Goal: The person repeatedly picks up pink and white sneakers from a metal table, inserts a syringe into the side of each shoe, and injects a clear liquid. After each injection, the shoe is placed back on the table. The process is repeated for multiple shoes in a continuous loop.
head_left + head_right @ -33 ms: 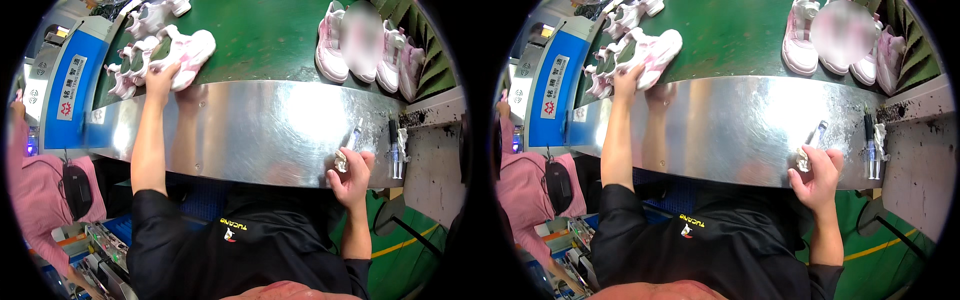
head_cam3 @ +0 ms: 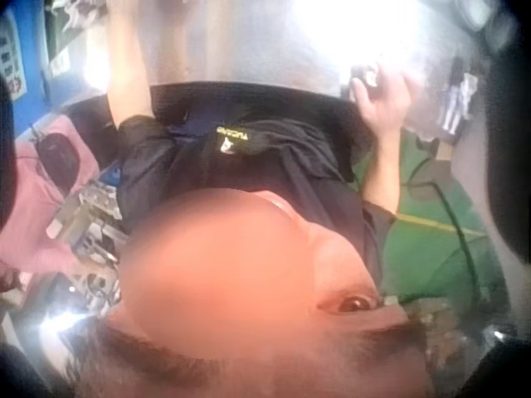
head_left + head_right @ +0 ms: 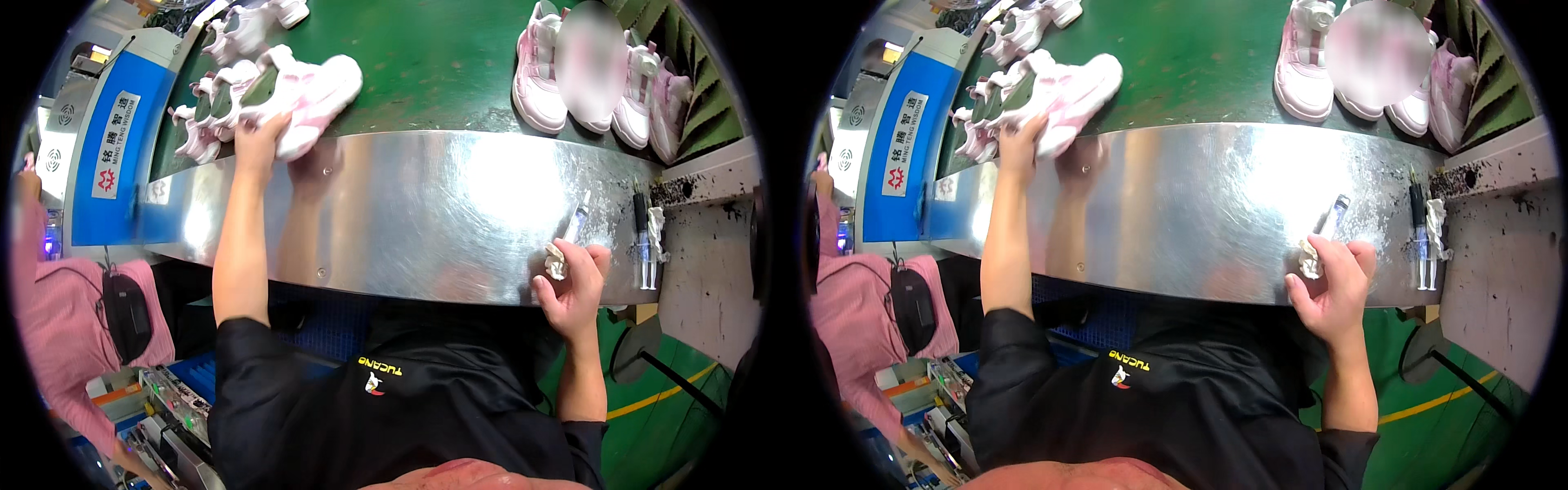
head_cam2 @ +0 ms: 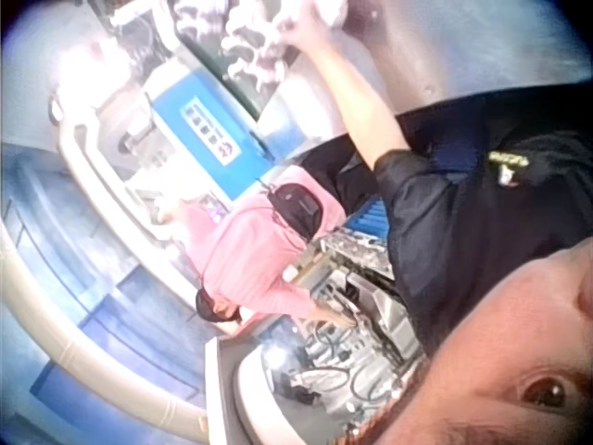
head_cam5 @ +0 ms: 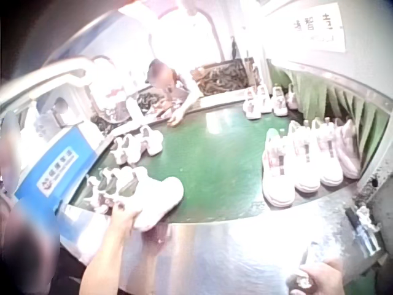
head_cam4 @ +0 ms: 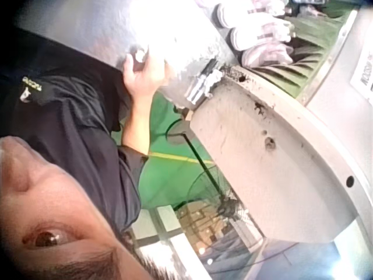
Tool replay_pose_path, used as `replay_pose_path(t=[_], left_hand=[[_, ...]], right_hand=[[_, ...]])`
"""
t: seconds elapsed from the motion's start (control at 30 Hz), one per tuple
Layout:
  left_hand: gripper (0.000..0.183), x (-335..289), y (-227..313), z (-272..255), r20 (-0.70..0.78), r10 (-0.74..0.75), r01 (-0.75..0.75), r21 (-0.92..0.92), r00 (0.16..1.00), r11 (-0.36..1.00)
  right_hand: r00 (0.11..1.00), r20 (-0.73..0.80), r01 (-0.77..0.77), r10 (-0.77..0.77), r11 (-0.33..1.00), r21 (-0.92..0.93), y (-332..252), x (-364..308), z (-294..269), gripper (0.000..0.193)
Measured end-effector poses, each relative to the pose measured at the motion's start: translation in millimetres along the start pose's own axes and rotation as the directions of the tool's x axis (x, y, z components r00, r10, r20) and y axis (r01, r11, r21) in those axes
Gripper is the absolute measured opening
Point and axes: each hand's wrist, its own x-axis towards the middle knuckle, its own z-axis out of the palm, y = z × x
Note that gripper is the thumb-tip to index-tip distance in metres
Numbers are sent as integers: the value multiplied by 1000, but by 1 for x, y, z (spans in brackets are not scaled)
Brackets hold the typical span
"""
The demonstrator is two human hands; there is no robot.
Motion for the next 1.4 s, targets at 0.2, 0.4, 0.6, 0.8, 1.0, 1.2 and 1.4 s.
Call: replay_pose_path(t=[0.2,0.4,0.6,0.8,1.0,1.2,1.4], left_hand=[[88,-152,23,38,335,301,-398,278,893,874],[90,-153,27,35,371,10,119,-323,929,939],[46,-35,-20,45,423,-184,96,223,887,970],[41,-56,10,89,504,-136,276,-215,853,937],[54,-99,44,110,581,101,329,-586,808,740],[60,-114,28,96,575,131,432,-728,807,532],[72,-119,24,91,609,196,418,-710,769,566]], right_hand=[[998,53,-47,43,996,78,-1,-6,-9,48],[964,112,-267,243,894,359,-5,-37,-33,52],[856,204,-459,475,518,722,-8,-68,-39,62],[890,201,-436,410,634,639,-27,-64,-43,70],[951,213,-304,223,557,773,-59,-5,-44,67],[970,197,-142,-142,326,935,-81,59,-24,63],[938,223,-188,-264,151,970,-107,91,-4,52]])
